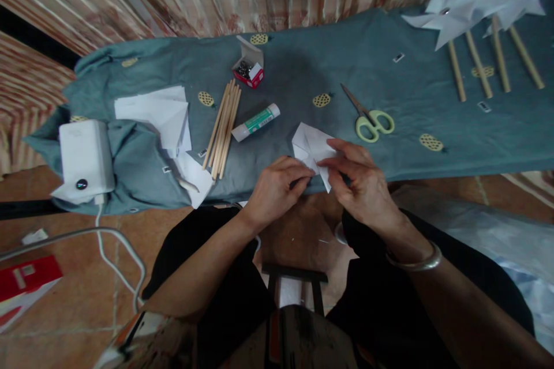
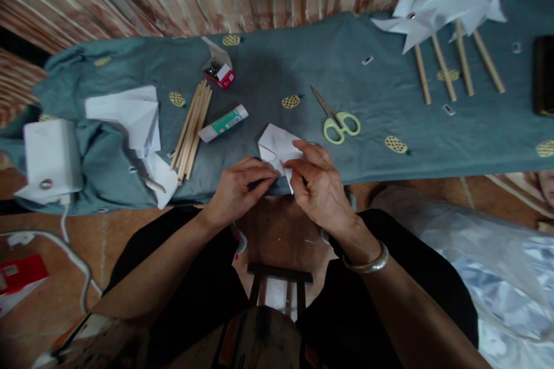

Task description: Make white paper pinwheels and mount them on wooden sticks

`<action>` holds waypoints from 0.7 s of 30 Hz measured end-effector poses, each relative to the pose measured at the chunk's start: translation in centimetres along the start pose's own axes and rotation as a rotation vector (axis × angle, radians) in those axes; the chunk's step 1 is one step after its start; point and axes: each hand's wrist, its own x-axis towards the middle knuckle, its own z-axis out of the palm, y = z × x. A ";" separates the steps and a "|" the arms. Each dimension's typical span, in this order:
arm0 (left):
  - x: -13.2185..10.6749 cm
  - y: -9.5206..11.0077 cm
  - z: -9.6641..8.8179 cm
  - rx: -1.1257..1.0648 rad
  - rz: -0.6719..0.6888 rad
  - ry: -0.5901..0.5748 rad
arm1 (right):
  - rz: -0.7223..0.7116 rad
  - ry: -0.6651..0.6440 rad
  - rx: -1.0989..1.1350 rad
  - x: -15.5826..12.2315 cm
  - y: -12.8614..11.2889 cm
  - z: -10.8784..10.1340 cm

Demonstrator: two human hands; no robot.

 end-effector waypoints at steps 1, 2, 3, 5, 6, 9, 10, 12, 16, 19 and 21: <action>0.0 0.0 0.0 0.001 -0.008 -0.007 | -0.004 -0.003 -0.001 0.0 0.0 0.0; 0.1 0.0 -0.1 0.001 -0.016 -0.016 | -0.006 -0.006 -0.001 -0.1 -0.1 0.0; 0.2 0.0 -0.1 -0.001 -0.026 -0.026 | -0.005 -0.006 -0.003 -0.1 -0.1 0.0; 0.3 0.0 -0.2 -0.010 -0.043 -0.043 | 0.000 -0.005 -0.007 -0.1 -0.1 0.0; 0.3 0.0 -0.2 -0.014 -0.048 -0.050 | 0.003 -0.006 -0.009 -0.2 -0.1 0.0; 0.5 0.0 -0.2 -0.022 -0.055 -0.062 | 0.006 -0.008 -0.012 -0.2 -0.1 0.0; 0.5 0.0 -0.2 -0.022 -0.054 -0.062 | 0.004 -0.009 -0.014 -0.2 -0.1 0.1; 0.6 -0.1 -0.2 -0.020 -0.052 -0.059 | 0.000 -0.006 -0.016 -0.3 0.0 0.1; 0.6 0.0 -0.1 -0.013 -0.058 -0.051 | -0.002 -0.001 -0.010 -0.2 0.1 0.2; 0.5 0.0 -0.1 -0.006 -0.061 -0.043 | -0.016 0.011 -0.014 -0.2 0.1 0.2; 0.5 0.0 -0.1 0.000 -0.056 -0.039 | -0.030 0.017 -0.015 -0.2 0.2 0.3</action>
